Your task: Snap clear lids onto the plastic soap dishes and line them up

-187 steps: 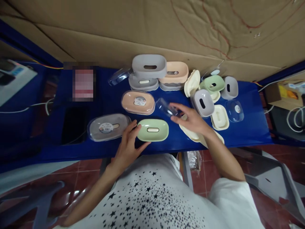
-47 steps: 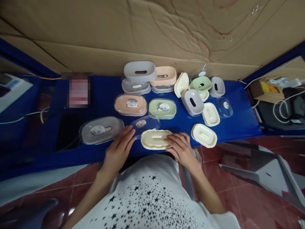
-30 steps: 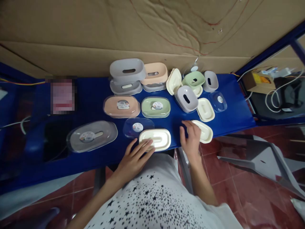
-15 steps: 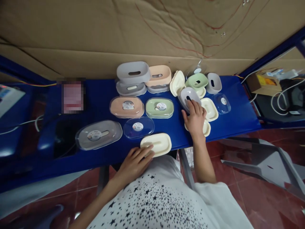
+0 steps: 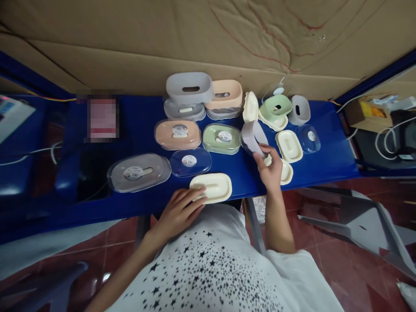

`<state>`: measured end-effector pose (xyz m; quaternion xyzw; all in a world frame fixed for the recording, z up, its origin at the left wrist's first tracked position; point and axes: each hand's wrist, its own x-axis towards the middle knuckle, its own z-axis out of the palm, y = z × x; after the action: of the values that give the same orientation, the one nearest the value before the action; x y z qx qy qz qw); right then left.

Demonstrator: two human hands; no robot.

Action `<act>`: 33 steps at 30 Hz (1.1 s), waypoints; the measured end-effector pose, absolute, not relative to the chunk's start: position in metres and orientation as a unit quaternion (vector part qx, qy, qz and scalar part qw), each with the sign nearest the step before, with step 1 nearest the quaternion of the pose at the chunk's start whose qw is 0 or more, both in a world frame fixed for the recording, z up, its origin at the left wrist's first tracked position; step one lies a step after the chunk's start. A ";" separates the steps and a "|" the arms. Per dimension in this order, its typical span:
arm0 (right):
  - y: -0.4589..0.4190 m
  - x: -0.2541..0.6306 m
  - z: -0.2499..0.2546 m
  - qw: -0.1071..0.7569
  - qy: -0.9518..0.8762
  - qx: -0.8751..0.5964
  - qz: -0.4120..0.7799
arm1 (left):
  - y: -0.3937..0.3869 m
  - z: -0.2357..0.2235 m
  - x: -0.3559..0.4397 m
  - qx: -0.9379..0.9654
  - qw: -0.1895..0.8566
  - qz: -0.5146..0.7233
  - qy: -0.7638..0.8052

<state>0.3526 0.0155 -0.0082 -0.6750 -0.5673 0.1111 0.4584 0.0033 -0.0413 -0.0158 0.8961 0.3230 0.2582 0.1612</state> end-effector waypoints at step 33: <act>-0.059 0.271 -0.001 0.210 -0.889 -0.369 0.173 | -0.057 -0.021 -0.025 0.890 0.104 0.222 0.385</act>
<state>0.2712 -0.0591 -0.0005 -0.3685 -0.8888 0.1729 0.2104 -0.0246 -0.0574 -0.0208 0.8900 0.3845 0.2217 0.1043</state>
